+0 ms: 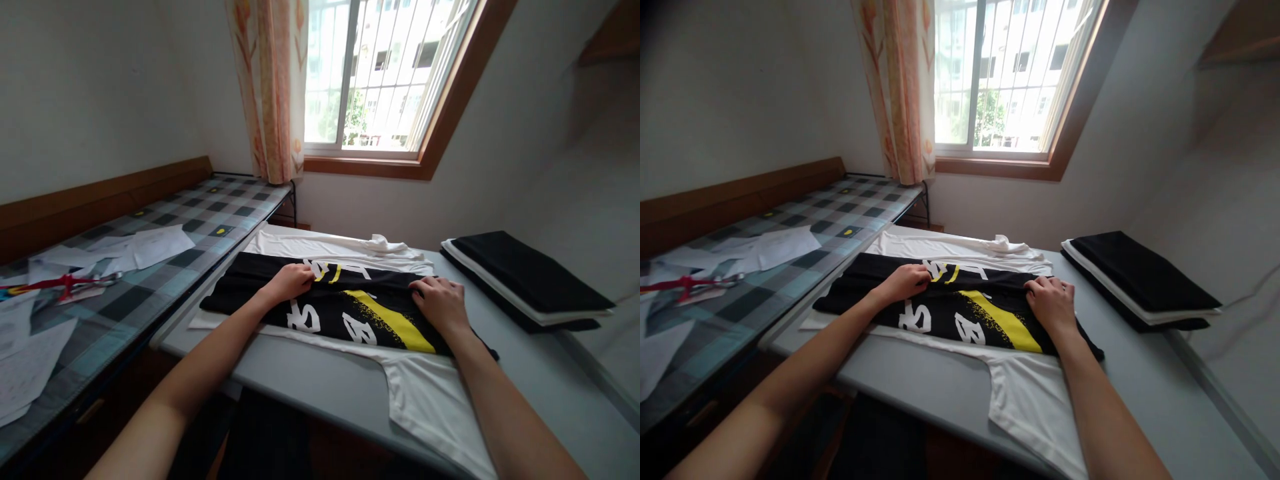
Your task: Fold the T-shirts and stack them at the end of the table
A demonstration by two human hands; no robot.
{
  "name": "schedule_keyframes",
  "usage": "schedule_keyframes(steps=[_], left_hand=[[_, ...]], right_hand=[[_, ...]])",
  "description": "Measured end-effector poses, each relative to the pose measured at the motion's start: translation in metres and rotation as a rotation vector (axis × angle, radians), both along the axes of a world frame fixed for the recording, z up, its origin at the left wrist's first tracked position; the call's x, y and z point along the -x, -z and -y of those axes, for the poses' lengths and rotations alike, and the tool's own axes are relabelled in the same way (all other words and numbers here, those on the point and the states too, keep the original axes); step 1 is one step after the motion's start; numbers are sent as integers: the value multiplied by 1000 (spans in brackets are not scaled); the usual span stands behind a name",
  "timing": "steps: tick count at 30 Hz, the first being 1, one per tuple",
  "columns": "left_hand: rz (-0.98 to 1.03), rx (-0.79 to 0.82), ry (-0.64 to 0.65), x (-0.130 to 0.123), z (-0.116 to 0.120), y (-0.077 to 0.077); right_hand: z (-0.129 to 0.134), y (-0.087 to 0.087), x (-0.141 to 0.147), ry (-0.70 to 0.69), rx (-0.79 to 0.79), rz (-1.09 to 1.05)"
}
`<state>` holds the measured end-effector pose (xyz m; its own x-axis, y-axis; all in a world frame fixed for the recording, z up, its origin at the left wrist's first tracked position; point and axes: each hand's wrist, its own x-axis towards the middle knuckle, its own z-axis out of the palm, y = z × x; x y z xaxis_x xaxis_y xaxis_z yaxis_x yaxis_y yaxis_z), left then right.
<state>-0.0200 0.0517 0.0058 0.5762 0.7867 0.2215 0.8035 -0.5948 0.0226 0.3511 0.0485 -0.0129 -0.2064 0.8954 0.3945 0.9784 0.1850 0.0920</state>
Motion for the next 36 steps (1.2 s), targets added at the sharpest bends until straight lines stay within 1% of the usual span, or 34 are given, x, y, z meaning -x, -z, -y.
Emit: schedule_keyframes(steps=[4, 7, 9, 11, 13, 15, 17, 20, 22, 25, 29, 31, 33, 36], left_hand=[[-11, 16, -28, 9, 4, -2], [-28, 12, -59, 28, 5, -3], [-43, 13, -80, 43, 6, -5], [-64, 23, -93, 58, 9, -8], [-82, 26, -105, 71, 13, -9], [-81, 10, -127, 82, 17, -8], [-58, -20, -155, 91, 22, -5], [-32, -65, -171, 103, 26, 1], [-30, -85, -162, 108, 27, 4], [-29, -93, -142, 114, 29, 8], [25, -86, -145, 119, 38, 10], [79, -77, -177, 125, 45, 8], [118, -47, -226, 136, 53, 4], [120, 31, -290, 153, 60, -1]], right_hand=[[4, -1, 2, 2, 8, -16], [8, -5, 15, -71, 11, -22], [10, -11, 31, -185, 10, -23], [11, -17, 53, -333, 26, -8], [10, -22, 76, -426, 44, 21], [7, -27, 98, -484, 48, 53], [3, -30, 115, -509, 53, 101], [0, -33, 128, -520, 66, 174], [0, -32, 131, -529, 38, 194], [4, -26, 129, -543, -1, 187], [13, -19, 122, -515, 71, 113], [18, -21, 113, -470, 79, 33], [24, -25, 99, -395, 101, -54], [33, -30, 69, -273, 234, -144]])
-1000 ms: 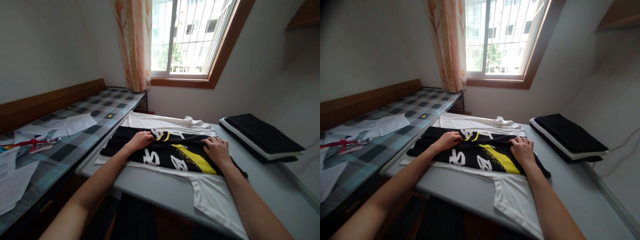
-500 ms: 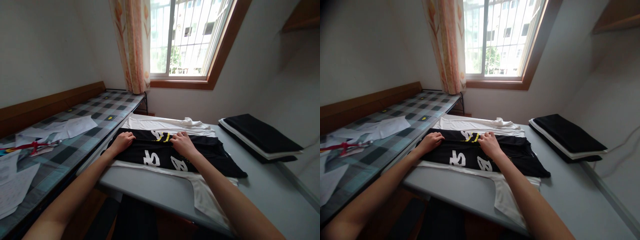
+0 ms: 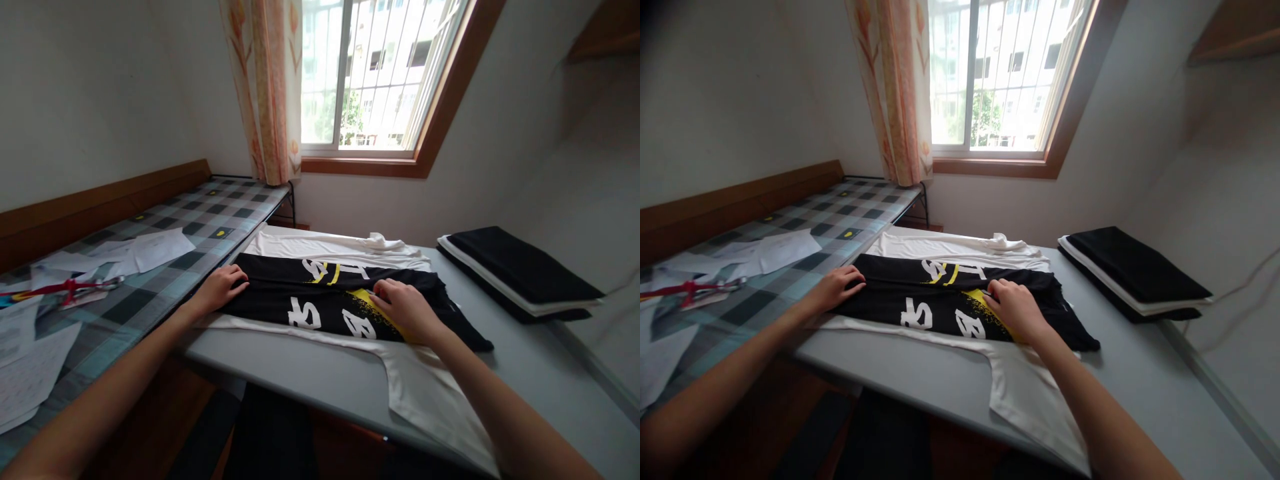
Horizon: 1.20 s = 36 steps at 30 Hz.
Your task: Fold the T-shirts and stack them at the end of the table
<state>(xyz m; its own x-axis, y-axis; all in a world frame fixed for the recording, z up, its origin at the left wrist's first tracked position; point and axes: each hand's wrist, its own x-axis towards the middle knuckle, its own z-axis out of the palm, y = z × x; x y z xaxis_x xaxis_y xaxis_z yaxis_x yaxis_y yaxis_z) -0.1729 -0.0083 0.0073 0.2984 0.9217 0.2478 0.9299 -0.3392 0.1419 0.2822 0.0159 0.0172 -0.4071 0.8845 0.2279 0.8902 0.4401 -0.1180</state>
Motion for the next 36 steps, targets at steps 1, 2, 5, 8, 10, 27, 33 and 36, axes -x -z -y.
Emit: schedule_keyframes(steps=[1, 2, 5, 8, 10, 27, 33, 36], left_hand=[[-3, 24, -9, 4, 1, -1], [-9, 43, -12, 7, 1, -1], [-29, 67, -8, 4, -1, 2], [-41, 67, 8, -14, -7, 7], [-44, 48, 15, -30, -11, 10], [15, 120, 65, -135, -26, 7], [-2, 115, 113, -152, -29, 5], [-12, 128, 158, -152, -31, 5]], right_hand=[[2, -1, -10, 18, 54, 0], [4, 0, -20, 43, 98, 3], [10, 4, -41, 78, 148, 22], [14, 9, -52, 91, 89, 38], [15, 14, -57, 117, 33, 64], [15, 18, -101, 306, 91, 100], [19, 17, -103, 403, 147, 51], [19, 18, -112, 410, 144, 17]])
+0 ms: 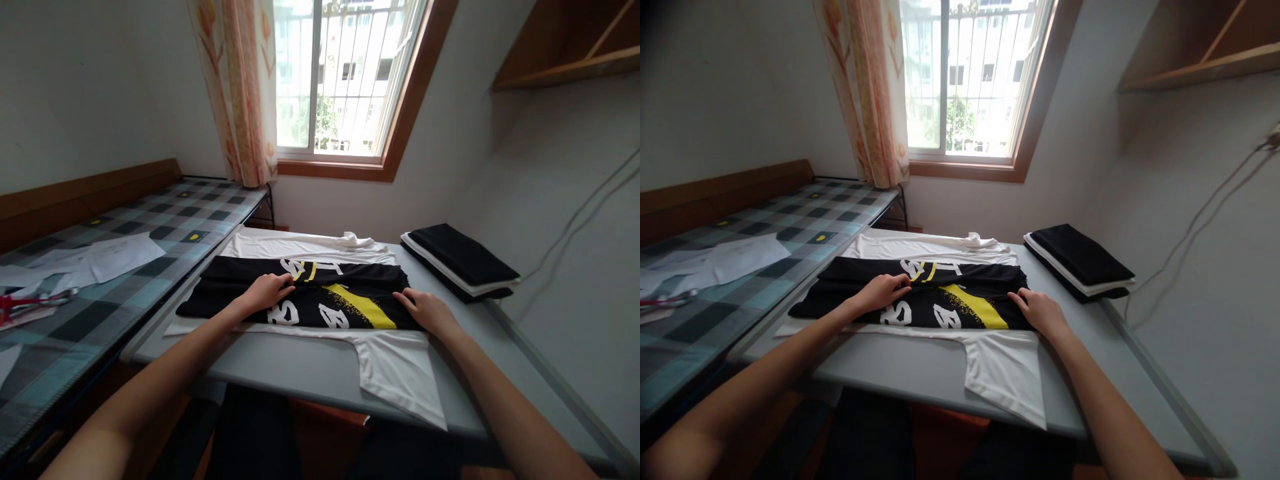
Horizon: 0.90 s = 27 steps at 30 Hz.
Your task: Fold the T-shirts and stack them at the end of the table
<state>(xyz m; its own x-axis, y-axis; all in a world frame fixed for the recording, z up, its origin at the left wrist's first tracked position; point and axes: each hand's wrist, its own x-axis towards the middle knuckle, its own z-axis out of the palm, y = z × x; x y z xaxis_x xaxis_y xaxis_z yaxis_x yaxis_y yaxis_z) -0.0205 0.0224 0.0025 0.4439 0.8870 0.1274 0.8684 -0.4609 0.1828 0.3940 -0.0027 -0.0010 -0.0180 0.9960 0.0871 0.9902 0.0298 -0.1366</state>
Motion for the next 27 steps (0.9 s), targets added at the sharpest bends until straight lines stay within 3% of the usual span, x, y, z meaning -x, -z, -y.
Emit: schedule_keyframes(steps=[6, 13, 16, 19, 22, 27], left_hand=[[21, 39, 61, 2, 0, 2], [-48, -106, -4, -3, 5, 10], [-66, -255, 30, -6, 2, 8], [-58, -328, 83, -18, -7, 1], [-37, -286, 160, -37, -16, -3], [-49, -248, 209, -59, -25, 6]], right_hand=[[-4, 1, -19, -123, 6, -197], [4, 6, -6, 53, 4, 54], [-1, 3, -5, 44, -121, 67], [-16, 0, -2, -29, -274, 110], [-32, 1, 9, -118, -299, 156], [-46, 8, 26, -128, -340, 194]])
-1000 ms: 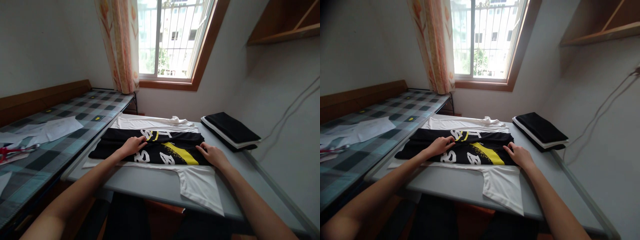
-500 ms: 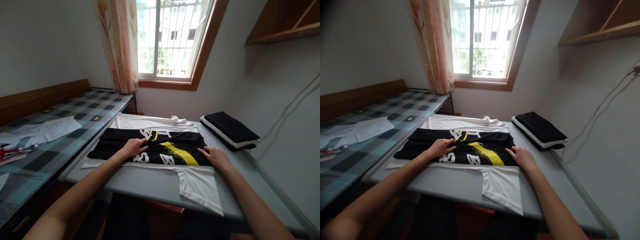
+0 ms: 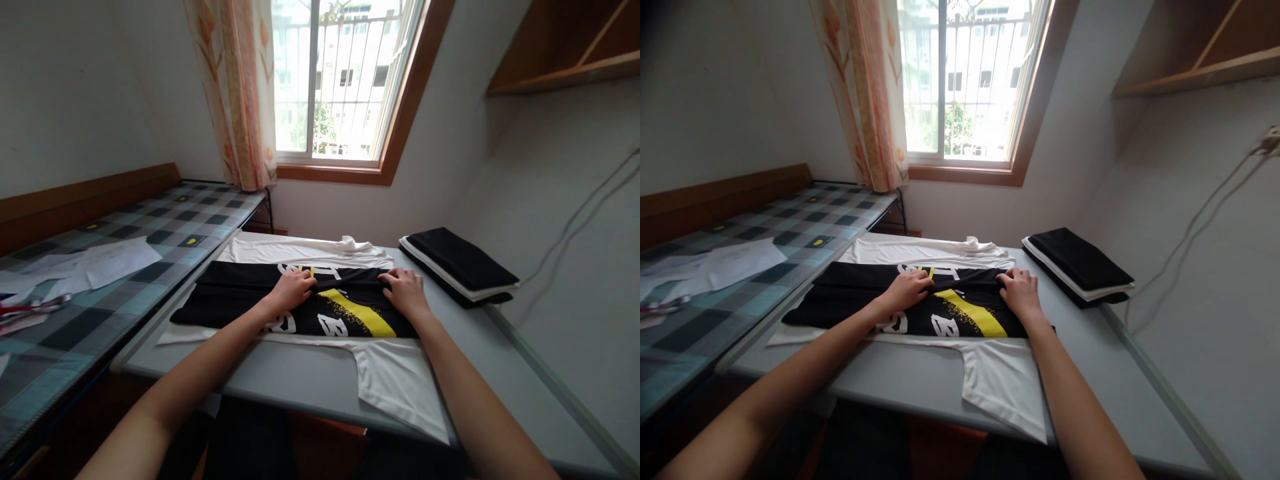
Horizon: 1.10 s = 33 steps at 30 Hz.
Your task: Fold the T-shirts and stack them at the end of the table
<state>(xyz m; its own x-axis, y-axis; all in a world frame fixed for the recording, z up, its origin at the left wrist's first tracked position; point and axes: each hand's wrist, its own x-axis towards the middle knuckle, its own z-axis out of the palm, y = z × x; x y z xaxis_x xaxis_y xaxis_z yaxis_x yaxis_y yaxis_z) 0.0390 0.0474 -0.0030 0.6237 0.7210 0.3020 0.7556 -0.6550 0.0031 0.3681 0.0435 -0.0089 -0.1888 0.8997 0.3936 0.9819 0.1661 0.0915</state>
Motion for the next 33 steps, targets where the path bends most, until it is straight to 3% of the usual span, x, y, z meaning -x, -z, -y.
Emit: schedule_keyframes(steps=[5, 11, 18, 23, 29, 33], left_hand=[[83, -65, -21, -3, -2, 14], [209, -83, -114, -5, 0, 12], [136, -84, 7, -6, 0, 15], [305, -113, -99, -8, 0, 17], [166, -93, 32, -7, -1, 20], [218, -137, 17, -6, 0, 20]], right_hand=[[1, 5, -8, 17, -29, -37], [1, 3, -15, 47, -46, -129], [7, -2, -18, 25, -53, -188], [13, -7, -22, 32, -185, -224], [10, 6, -24, 66, 69, -202], [11, 7, -25, 69, 19, -222]])
